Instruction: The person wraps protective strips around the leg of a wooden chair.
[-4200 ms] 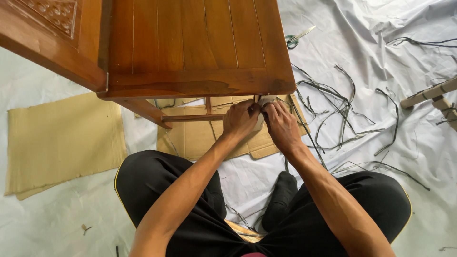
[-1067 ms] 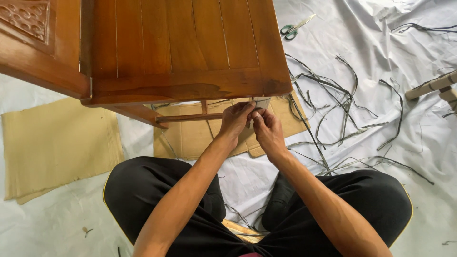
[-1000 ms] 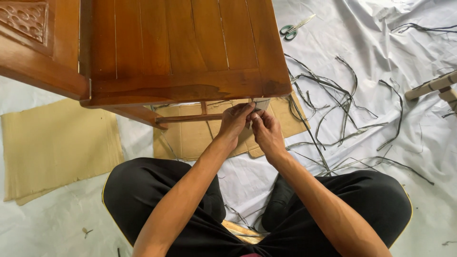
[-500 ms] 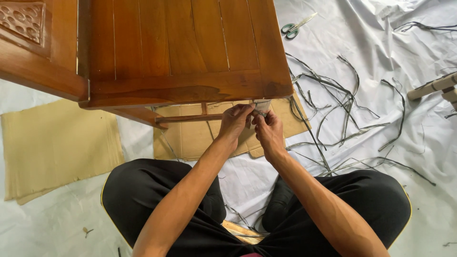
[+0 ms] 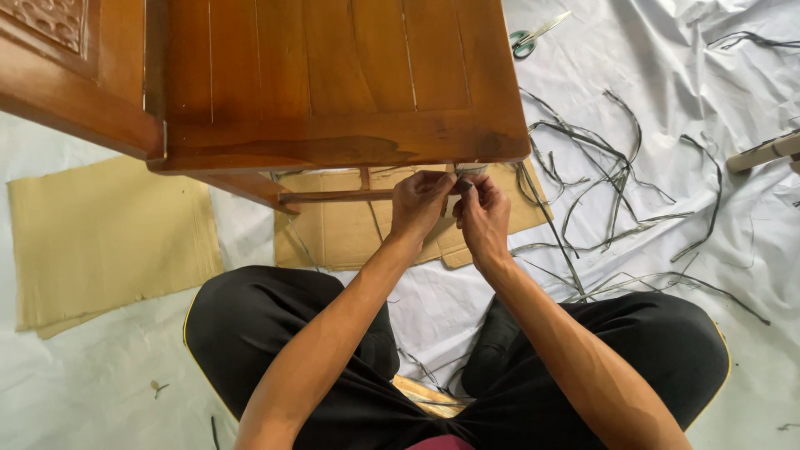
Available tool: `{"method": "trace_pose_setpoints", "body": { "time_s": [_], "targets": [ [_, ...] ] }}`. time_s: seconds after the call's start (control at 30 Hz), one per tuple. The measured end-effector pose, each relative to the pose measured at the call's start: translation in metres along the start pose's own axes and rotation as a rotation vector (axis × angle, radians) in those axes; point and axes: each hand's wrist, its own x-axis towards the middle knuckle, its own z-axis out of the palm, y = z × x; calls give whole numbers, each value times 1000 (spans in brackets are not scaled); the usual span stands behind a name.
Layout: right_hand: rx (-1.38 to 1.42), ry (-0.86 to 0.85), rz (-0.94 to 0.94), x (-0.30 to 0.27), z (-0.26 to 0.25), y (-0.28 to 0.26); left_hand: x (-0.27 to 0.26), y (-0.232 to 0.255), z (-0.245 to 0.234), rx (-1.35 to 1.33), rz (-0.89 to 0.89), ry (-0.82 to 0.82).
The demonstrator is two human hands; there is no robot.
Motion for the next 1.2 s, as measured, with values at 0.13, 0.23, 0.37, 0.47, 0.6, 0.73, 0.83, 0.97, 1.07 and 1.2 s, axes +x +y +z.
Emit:
{"method": "trace_pose_setpoints", "body": {
  "time_s": [0.13,0.23,0.37,0.47,0.6,0.73,0.83,0.97,1.07,1.2],
  "targets": [
    [35,-10,-13,-5,2,-6,-3,2,-1,13,19,12],
    [-8,-37,-46,-8,3,-10,-4,2,-1,33,20,19],
    [-41,1,-25,-7,3,-16,-6,4,-1,50,26,7],
    [-25,18,-2,-5,3,-17,-6,4,2,96,66,2],
    [50,14,29,1,-2,-8,-1,-10,3,218,201,27],
    [56,6,25,1,-3,-9,-1,-13,4,309,394,90],
    [20,0,21,-1,-1,-13,-9,-3,5,386,597,119],
    [-6,-4,-15,-1,-3,-8,-20,6,4,488,651,102],
    [-30,-13,-43,-2,-1,-13,-18,3,4,542,645,107],
    [-198,25,-88,-11,5,-30,-17,3,6,544,596,120]
  ]
}}
